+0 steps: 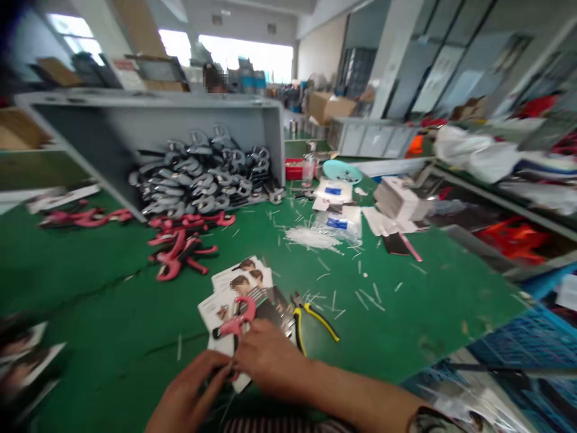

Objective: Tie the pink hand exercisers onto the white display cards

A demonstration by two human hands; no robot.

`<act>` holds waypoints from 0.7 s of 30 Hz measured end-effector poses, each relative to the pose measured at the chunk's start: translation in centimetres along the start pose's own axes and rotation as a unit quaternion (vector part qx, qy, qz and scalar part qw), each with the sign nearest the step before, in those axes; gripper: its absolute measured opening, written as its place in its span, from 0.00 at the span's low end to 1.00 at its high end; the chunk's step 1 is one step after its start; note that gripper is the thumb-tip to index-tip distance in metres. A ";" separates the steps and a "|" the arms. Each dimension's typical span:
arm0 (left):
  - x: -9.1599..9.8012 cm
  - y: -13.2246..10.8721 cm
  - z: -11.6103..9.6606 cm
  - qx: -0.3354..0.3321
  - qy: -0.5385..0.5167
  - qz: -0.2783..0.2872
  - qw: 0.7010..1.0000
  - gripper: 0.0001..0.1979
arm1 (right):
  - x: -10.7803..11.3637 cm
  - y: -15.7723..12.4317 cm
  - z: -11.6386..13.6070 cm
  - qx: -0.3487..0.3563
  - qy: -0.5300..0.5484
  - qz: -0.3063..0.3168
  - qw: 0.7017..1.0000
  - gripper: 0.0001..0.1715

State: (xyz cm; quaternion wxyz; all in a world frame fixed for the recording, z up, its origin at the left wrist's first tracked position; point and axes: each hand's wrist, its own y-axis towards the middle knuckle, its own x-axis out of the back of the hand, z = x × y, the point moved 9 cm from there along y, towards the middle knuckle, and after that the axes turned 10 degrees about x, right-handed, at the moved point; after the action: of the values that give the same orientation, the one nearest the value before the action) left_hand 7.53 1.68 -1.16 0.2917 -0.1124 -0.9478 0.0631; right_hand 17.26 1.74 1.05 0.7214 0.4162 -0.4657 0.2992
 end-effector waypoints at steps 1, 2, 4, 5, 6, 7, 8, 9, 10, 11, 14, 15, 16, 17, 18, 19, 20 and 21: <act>0.2 0.0 0.3 -0.006 0.008 0.001 1.000 0.08 | 0.3 -0.1 -0.1 -0.013 0.010 0.001 1.000 0.12; 0.6 0.0 0.6 -0.006 0.012 -0.012 1.000 0.08 | 0.4 -0.2 -0.4 -0.026 0.018 0.002 1.000 0.12; 1.3 0.0 1.2 0.007 0.007 -0.030 1.000 0.07 | 0.1 -0.2 -0.9 -0.035 0.036 0.012 0.999 0.12; 1.4 0.0 1.4 0.011 0.000 -0.035 0.999 0.06 | -0.2 -0.2 -1.1 -0.038 0.046 0.018 0.998 0.12; 1.5 -0.1 1.5 0.012 -0.005 -0.036 0.999 0.05 | -0.4 -0.2 -1.3 -0.040 0.055 0.022 0.997 0.13; 1.6 -0.1 1.5 0.010 -0.010 -0.034 0.999 0.05 | -0.5 -0.1 -1.4 -0.040 0.063 0.025 0.997 0.13; 1.5 -0.1 1.3 0.007 -0.012 -0.031 0.999 0.05 | -0.6 0.0 -1.4 -0.039 0.071 0.027 0.996 0.14; 1.5 -0.1 1.2 0.003 -0.013 -0.026 1.000 0.05 | -0.6 0.0 -1.4 -0.037 0.077 0.029 0.996 0.15; 1.4 -0.1 1.0 0.000 -0.011 -0.022 1.000 0.05 | -0.5 0.1 -1.3 -0.035 0.083 0.029 0.996 0.15; 1.4 -0.1 0.9 -0.004 -0.008 -0.018 1.000 0.05 | -0.4 0.2 -1.2 -0.033 0.088 0.027 0.995 0.15; 1.2 0.0 0.5 -0.013 -0.002 -0.004 1.000 0.05 | -0.1 0.4 -1.2 -0.034 0.095 0.021 0.995 0.14; 1.1 0.1 0.4 -0.017 -0.001 0.001 1.000 0.05 | 0.0 0.4 -1.2 -0.033 0.099 0.021 0.994 0.13; 1.0 0.1 0.3 -0.021 0.002 0.006 1.000 0.05 | -0.1 0.4 -1.1 -0.032 0.103 0.022 0.994 0.13; 0.8 0.0 0.2 -0.024 0.007 0.011 1.000 0.05 | -0.1 0.4 -1.1 -0.030 0.107 0.022 0.994 0.13; 0.7 0.0 0.1 -0.026 0.019 0.015 0.999 0.06 | -0.1 0.4 -1.0 -0.027 0.110 0.022 0.993 0.13; 0.5 -0.1 0.0 -0.027 0.036 0.015 0.999 0.06 | -0.1 0.4 -0.9 -0.024 0.114 0.020 0.993 0.13; 0.5 -0.1 -0.1 -0.028 0.062 0.013 0.998 0.07 | -0.1 0.4 -0.9 -0.021 0.118 0.017 0.993 0.13; 0.4 -0.2 -0.2 -0.029 0.092 0.009 0.995 0.08 | -0.1 0.5 -0.9 -0.019 0.121 0.014 0.992 0.13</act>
State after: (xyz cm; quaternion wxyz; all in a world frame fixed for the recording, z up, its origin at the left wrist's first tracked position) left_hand 7.28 1.58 -0.74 0.3737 -0.1344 -0.9173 0.0277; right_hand 17.21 2.77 0.90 0.7763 0.3561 -0.3861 0.3484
